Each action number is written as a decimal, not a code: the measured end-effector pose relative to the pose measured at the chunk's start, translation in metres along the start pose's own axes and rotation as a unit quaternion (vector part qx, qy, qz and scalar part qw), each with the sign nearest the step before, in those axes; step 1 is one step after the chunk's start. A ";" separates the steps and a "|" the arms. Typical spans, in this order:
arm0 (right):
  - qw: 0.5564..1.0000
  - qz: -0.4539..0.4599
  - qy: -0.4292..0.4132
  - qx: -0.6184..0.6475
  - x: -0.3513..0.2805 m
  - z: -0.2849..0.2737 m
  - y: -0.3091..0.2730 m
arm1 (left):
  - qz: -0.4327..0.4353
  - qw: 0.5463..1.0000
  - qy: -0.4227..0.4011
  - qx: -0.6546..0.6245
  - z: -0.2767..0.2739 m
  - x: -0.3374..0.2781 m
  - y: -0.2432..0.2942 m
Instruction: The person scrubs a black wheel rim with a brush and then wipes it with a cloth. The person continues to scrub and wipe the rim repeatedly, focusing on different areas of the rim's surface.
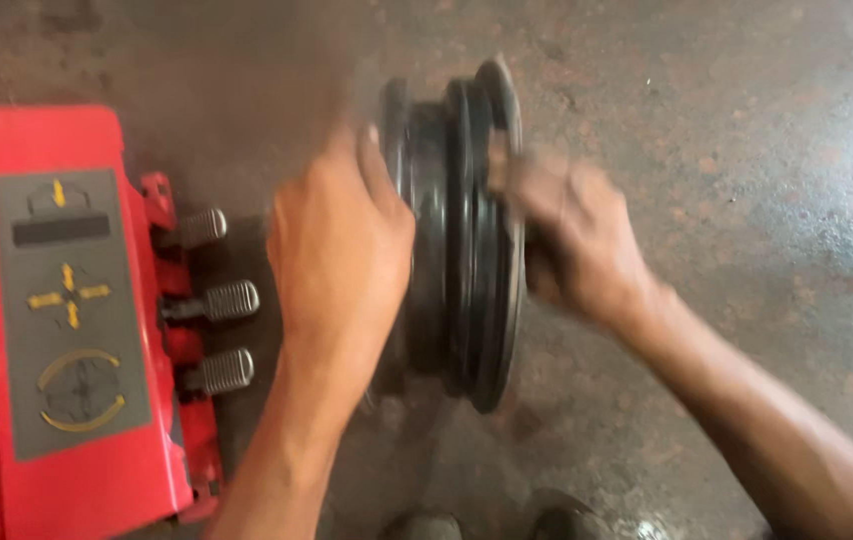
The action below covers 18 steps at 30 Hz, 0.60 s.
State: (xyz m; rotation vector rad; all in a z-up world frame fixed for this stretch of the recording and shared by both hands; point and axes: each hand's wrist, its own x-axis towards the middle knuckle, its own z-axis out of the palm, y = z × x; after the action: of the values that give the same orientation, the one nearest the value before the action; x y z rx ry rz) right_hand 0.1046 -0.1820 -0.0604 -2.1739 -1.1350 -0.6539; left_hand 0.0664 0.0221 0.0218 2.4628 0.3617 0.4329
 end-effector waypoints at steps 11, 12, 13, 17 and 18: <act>0.988 0.133 -0.017 0.077 0.031 -0.001 0.020 | 0.039 0.998 0.009 -0.040 0.009 0.015 -0.006; 0.994 0.085 -0.004 0.065 0.025 -0.002 0.007 | 0.057 0.997 0.018 -0.052 0.007 0.015 -0.007; 0.998 0.030 0.014 0.045 0.019 -0.005 -0.005 | 0.029 0.999 0.000 -0.037 0.007 0.018 -0.003; 0.998 -0.061 0.020 -0.012 0.021 -0.007 0.008 | 0.029 0.999 0.003 -0.032 0.006 0.018 -0.007; 1.000 -0.019 0.004 0.002 0.019 -0.006 0.012 | 0.057 0.997 0.019 -0.055 0.009 0.014 -0.008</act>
State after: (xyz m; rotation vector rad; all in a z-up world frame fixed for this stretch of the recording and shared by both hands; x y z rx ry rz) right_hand 0.1231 -0.1811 -0.0473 -2.1494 -1.1746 -0.6752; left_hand 0.0813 0.0285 0.0130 2.3785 0.2087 0.5341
